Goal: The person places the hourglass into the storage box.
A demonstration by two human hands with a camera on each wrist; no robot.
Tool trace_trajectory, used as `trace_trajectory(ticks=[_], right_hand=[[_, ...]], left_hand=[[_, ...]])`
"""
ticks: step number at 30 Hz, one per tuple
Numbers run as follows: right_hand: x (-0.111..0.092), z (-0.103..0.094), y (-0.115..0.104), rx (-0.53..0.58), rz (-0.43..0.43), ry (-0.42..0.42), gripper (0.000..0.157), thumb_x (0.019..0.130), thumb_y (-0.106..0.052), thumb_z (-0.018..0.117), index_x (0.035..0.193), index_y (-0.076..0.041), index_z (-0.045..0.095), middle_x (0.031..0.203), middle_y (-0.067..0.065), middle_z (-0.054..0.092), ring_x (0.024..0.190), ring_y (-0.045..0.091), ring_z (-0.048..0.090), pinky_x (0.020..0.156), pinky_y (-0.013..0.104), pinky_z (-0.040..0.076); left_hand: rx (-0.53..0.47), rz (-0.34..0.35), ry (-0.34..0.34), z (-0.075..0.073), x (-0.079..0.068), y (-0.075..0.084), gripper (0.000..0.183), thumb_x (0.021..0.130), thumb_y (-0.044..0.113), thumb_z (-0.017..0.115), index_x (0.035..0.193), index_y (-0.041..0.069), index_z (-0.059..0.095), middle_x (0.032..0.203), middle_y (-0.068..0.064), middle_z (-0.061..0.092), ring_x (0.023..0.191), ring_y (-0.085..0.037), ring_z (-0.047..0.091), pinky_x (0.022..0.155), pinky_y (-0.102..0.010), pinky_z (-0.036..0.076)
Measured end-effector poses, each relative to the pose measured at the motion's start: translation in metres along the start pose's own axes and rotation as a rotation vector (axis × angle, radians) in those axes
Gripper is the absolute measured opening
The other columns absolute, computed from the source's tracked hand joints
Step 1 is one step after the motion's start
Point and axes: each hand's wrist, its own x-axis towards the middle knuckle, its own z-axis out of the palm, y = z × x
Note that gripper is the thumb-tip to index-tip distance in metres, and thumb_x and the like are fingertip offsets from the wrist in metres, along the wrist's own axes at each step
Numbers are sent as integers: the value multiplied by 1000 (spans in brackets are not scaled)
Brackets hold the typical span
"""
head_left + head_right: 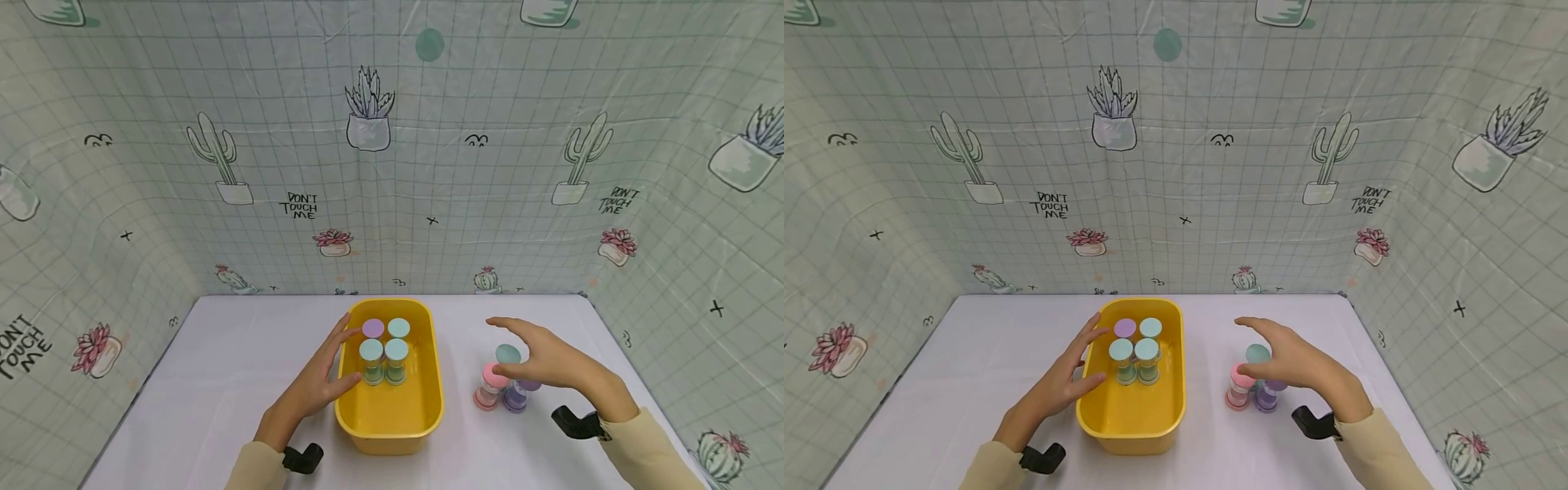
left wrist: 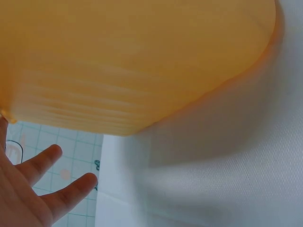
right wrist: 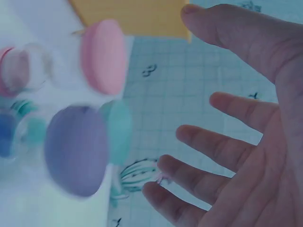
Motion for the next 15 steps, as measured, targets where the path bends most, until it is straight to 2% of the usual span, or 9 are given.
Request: trace_trajectory(ticks=[6,11,15], right_hand=[[-12,-1,19,53,2,-51,80,88,-39,81,152,-7,46,152,19,52,131,50,54,98,66,52],[-10,-2,32,110,4,-113,80,89,-34,79,153,-3,42,151,27,50,124,50,60,96,64,54],[-5,-1,42,156,22,-187,81,90,-30,77,155,-2,38,149,37,46,122,51,61,95,62,55]], left_hand=[[6,14,4,0,0,-1,69,92,44,65,154,24,42,175,0,11,159,-36,18,118,-73,25],[7,10,4,-1,0,-1,70,92,44,65,155,25,42,175,0,11,159,-35,18,118,-73,25],[7,5,3,0,0,-1,71,92,45,66,155,20,43,175,0,11,159,-36,18,118,-73,25]])
